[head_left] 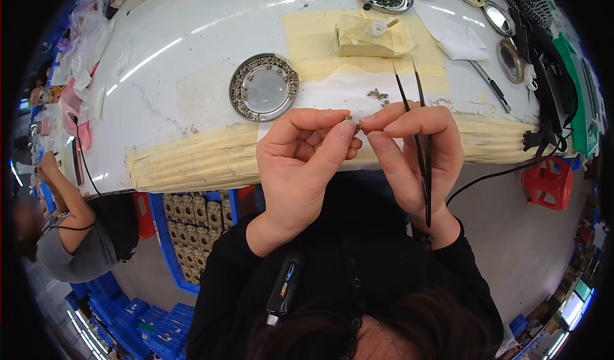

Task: Assemble small mechanical or electronic components at a workbench.

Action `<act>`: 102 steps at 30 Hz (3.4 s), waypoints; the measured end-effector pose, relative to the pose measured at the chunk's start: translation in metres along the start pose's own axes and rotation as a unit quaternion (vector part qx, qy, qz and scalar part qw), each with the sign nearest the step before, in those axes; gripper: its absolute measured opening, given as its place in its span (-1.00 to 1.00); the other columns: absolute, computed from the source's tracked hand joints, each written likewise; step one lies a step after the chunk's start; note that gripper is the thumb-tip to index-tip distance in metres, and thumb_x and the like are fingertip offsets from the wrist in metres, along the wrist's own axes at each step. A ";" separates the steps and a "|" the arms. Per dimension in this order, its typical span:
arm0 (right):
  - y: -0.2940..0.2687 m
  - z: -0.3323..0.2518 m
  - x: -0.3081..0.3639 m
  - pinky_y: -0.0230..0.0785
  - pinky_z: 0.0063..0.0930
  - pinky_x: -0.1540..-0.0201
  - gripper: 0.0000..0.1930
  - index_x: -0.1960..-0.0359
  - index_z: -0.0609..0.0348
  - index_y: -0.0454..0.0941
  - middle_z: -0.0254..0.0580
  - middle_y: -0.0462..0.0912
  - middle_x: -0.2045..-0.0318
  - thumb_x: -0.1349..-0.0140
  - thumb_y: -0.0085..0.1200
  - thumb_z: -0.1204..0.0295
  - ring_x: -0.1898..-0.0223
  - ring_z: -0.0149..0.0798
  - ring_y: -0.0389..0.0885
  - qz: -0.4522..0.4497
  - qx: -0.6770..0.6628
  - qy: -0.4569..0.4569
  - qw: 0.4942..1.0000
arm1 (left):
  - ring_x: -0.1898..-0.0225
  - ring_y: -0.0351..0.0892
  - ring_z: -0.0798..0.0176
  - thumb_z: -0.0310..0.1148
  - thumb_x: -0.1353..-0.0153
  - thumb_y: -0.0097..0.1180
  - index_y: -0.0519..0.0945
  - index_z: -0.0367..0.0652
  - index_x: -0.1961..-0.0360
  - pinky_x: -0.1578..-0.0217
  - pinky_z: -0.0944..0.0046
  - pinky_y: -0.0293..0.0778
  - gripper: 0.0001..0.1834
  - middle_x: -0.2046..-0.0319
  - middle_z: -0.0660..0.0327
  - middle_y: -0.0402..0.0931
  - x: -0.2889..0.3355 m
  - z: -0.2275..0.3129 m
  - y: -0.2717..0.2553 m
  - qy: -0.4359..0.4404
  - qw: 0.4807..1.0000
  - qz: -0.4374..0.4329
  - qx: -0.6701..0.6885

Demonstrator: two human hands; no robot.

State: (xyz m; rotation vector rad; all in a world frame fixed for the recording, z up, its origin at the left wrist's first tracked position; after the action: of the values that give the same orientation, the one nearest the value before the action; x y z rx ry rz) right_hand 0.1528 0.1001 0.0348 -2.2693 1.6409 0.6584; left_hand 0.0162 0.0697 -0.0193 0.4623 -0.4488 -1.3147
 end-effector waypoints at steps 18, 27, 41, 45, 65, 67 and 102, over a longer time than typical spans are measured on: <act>-0.003 0.014 0.001 0.42 -0.58 0.14 -0.78 0.20 0.32 0.42 -0.22 0.56 0.31 -0.16 0.15 0.71 0.26 -0.44 0.56 0.032 -0.035 0.073 0.996 | 0.31 0.64 0.42 -0.64 -0.19 0.15 0.54 -0.38 0.17 0.25 0.45 0.59 -0.83 0.30 0.10 0.63 0.001 0.004 0.006 0.033 0.999 -0.021 -0.026; -0.001 0.024 0.002 0.44 -0.58 0.13 -0.82 0.19 0.32 0.40 -0.19 0.58 0.31 -0.20 0.11 0.69 0.25 -0.45 0.58 0.023 -0.097 0.129 0.987 | 0.32 0.63 0.41 -0.65 -0.19 0.15 0.52 -0.37 0.19 0.26 0.44 0.59 -0.84 0.31 0.10 0.63 0.001 0.002 0.004 0.028 0.999 -0.020 -0.016; -0.004 0.025 0.002 0.42 -0.57 0.13 -0.82 0.19 0.30 0.41 -0.20 0.58 0.30 -0.21 0.10 0.69 0.24 -0.44 0.57 0.017 -0.081 0.110 0.990 | 0.31 0.63 0.41 -0.64 -0.21 0.13 0.52 -0.37 0.17 0.25 0.44 0.60 -0.84 0.30 0.10 0.62 0.000 -0.001 0.008 0.004 0.999 -0.038 -0.001; -0.002 0.019 0.002 0.43 -0.55 0.11 -0.80 0.19 0.31 0.41 -0.20 0.56 0.29 -0.19 0.11 0.71 0.23 -0.43 0.56 0.022 -0.086 0.092 0.992 | 0.31 0.63 0.41 -0.65 -0.21 0.13 0.52 -0.37 0.17 0.24 0.44 0.60 -0.84 0.29 0.10 0.62 0.000 -0.001 0.008 0.009 0.999 -0.039 -0.008; 0.001 0.010 0.000 0.40 -0.57 0.19 -0.80 0.18 0.31 0.38 -0.20 0.54 0.32 -0.19 0.07 0.72 0.31 -0.43 0.53 0.003 -0.032 0.037 0.999 | 0.25 0.60 0.39 -0.70 -0.19 0.12 0.52 -0.38 0.15 0.19 0.42 0.57 -0.80 0.26 0.10 0.59 0.001 0.002 0.011 0.045 0.998 -0.050 0.004; 0.000 0.006 0.000 0.40 -0.57 0.20 -0.80 0.19 0.30 0.38 -0.17 0.56 0.32 -0.19 0.06 0.72 0.31 -0.42 0.53 -0.003 -0.007 0.005 1.000 | 0.25 0.60 0.39 -0.71 -0.18 0.12 0.52 -0.38 0.15 0.19 0.42 0.56 -0.80 0.25 0.10 0.58 0.002 0.004 0.010 0.054 0.998 -0.045 0.001; 0.001 0.008 0.006 0.45 -0.51 0.05 -0.85 0.20 0.30 0.40 -0.09 0.60 0.24 -0.22 0.05 0.69 0.16 -0.36 0.60 0.001 -0.151 0.087 0.985 | 0.37 0.55 0.28 -0.70 -0.18 0.11 0.51 -0.27 0.19 0.40 0.44 0.51 -0.81 0.25 -0.02 0.55 0.024 0.047 0.025 0.375 0.859 -0.100 -0.333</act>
State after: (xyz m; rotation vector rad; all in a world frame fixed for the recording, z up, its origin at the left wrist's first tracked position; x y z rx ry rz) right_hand 0.1519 0.0981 0.0247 -2.6046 1.7225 0.7751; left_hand 0.0148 0.0473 0.0350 0.3962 0.7147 -1.2777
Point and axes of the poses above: each hand's wrist, its own x-axis away from the middle knuckle, its own y-axis out of the palm, z = x × y, the point moved 10 cm from there along -x, towards the middle knuckle
